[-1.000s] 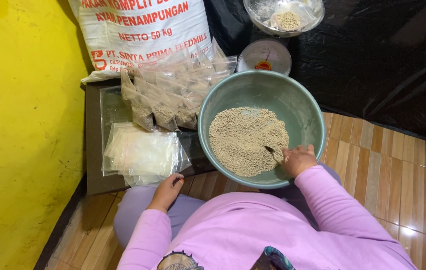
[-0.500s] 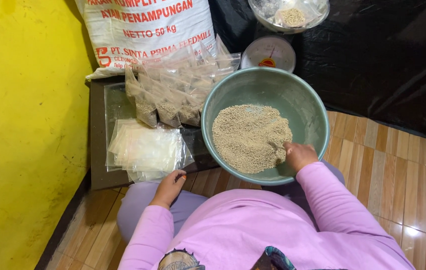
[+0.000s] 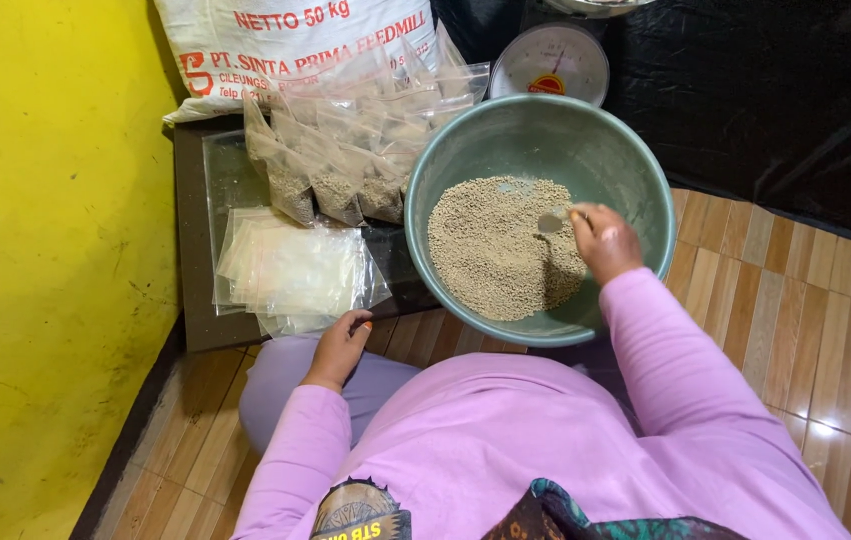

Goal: The person scoops granular feed from a large green bowl into a plastic bag using a small scoop, then places the filled bag onto a weighing scale. The person repeats this process multiple times, filling several bags and weighing them.

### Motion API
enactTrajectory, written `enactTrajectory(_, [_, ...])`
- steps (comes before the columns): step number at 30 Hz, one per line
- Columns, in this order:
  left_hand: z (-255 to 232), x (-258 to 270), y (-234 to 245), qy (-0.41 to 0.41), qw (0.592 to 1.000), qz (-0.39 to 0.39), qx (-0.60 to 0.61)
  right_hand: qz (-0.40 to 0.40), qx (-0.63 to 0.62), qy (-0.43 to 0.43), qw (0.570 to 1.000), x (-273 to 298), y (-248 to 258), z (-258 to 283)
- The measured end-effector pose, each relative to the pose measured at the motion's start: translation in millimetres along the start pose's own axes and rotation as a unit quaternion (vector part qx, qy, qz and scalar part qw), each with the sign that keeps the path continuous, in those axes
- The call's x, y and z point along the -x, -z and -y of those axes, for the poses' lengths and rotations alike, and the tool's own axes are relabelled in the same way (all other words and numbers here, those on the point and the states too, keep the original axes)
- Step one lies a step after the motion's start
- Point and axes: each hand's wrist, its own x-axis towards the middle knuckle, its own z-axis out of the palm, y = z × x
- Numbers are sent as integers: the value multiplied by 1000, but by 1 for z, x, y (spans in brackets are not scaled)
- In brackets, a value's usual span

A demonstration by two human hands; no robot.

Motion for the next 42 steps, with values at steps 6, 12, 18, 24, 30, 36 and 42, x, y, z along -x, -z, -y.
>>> enactTrajectory(6, [5,-4,-2,-3,1000,-4,6,-69,-103,-64,990,-60,-13,-19])
enactTrajectory(12, [9,-5,1,6,1000,-3,9,-53,35,-93,994,-82,-92,-91])
enactTrajectory(18, [12,-12,-2,9,1000,3,12,-22,-370,-362,855,-83,-118,-41])
enactTrajectory(24, [9,-11,-1,3,1000,9,3,-107,-458,-364,804,-93,-99,-38])
enactTrajectory(30, [5,-8,-1,8,1000,12,-10,-147,-534,-295,778,-77,-19,3])
enactTrajectory(36, [7,-10,-2,13,1000,15,-16,-212,-574,-213,762,-78,48,17])
enactTrajectory(42, [16,-15,-4,17,1000,19,-13,-261,-593,-151,747,-104,115,23])
